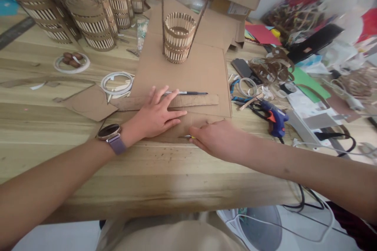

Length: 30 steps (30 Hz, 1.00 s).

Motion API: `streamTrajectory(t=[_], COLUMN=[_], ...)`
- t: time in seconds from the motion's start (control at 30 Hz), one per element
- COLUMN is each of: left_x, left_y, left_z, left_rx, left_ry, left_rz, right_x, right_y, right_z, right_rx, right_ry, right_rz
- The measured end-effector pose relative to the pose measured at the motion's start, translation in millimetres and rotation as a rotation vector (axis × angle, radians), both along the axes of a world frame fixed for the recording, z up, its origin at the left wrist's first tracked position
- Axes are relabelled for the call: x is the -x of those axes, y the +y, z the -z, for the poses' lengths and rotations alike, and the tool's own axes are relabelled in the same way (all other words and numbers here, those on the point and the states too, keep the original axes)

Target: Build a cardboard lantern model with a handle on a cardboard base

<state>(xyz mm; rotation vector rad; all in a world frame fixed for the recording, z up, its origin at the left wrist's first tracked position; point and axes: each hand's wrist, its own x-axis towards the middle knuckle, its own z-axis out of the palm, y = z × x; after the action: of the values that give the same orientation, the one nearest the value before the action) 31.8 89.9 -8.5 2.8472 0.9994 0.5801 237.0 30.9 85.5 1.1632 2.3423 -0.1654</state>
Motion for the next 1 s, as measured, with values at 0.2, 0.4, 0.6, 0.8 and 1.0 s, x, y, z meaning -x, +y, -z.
streamTrajectory(t=[0.2, 0.4, 0.6, 0.8, 1.0], left_x=[1.2, 3.2, 3.9, 4.3, 4.5], left_y=[0.3, 0.3, 0.8, 0.5, -0.1], left_z=[-0.6, -3.3, -0.9, -1.5, -3.2], left_rx=[0.015, 0.034, -0.011, -0.023, -0.011], left_ry=[-0.008, 0.021, 0.021, 0.027, 0.021], left_rz=[0.008, 0.006, 0.015, 0.016, 0.014], right_x=[7.0, -14.6, -65.3, -120.0, -182.5], right_y=[2.5, 1.5, -9.1, -17.6, -27.6], right_z=[1.8, 1.2, -2.9, 6.5, 10.9], right_rx=[-0.044, -0.058, -0.054, -0.073, -0.131], right_ry=[-0.033, -0.03, -0.159, -0.126, -0.132], right_rz=[-0.061, -0.091, -0.063, -0.032, 0.007])
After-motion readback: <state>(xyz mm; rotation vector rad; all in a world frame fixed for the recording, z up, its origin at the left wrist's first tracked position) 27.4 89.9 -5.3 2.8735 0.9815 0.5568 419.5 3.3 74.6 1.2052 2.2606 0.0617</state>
